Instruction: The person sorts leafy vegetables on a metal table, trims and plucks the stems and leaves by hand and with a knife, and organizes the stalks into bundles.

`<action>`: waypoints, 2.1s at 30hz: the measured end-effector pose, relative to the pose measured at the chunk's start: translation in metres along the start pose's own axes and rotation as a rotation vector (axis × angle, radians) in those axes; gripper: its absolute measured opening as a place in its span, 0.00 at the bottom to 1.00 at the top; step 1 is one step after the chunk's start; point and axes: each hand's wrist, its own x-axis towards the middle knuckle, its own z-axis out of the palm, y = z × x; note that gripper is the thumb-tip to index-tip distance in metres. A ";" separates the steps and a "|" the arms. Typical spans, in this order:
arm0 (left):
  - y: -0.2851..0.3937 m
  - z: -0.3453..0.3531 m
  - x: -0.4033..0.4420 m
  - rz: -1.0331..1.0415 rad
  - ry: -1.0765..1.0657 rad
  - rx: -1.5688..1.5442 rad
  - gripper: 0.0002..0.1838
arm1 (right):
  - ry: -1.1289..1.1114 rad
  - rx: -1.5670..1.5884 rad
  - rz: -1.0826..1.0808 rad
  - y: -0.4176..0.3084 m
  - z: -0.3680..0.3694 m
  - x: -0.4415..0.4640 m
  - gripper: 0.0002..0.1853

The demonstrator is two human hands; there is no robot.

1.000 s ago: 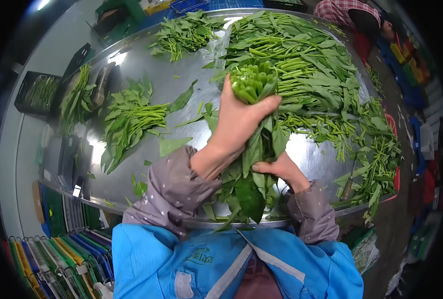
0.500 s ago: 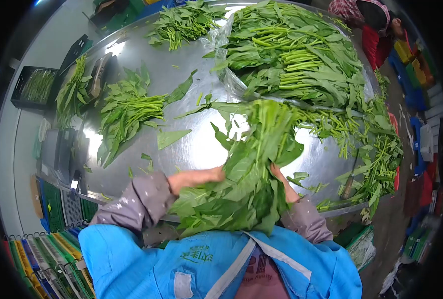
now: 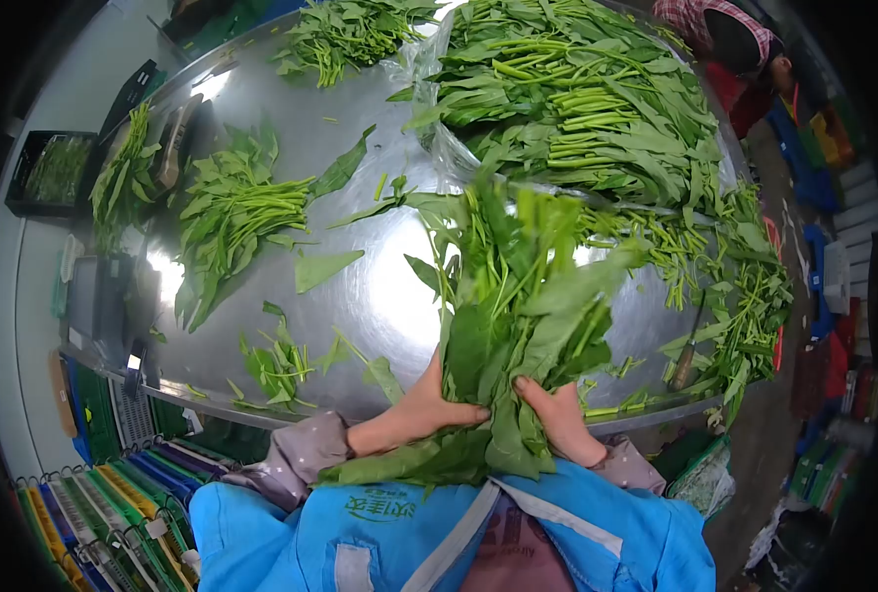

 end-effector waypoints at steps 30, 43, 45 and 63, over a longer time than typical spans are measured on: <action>0.042 -0.013 0.016 -0.575 -0.040 0.031 0.24 | 0.005 0.130 0.227 0.022 0.010 0.023 0.18; 0.045 -0.094 -0.056 -0.805 -0.510 0.063 0.32 | -1.025 -0.359 0.296 0.031 0.027 0.004 0.30; 0.035 -0.075 -0.074 -0.726 -0.248 -0.125 0.36 | -0.824 0.137 0.810 0.040 0.007 0.002 0.30; 0.033 -0.066 -0.087 -0.669 -0.163 -0.281 0.38 | -0.132 -0.579 -0.043 -0.061 -0.046 0.019 0.08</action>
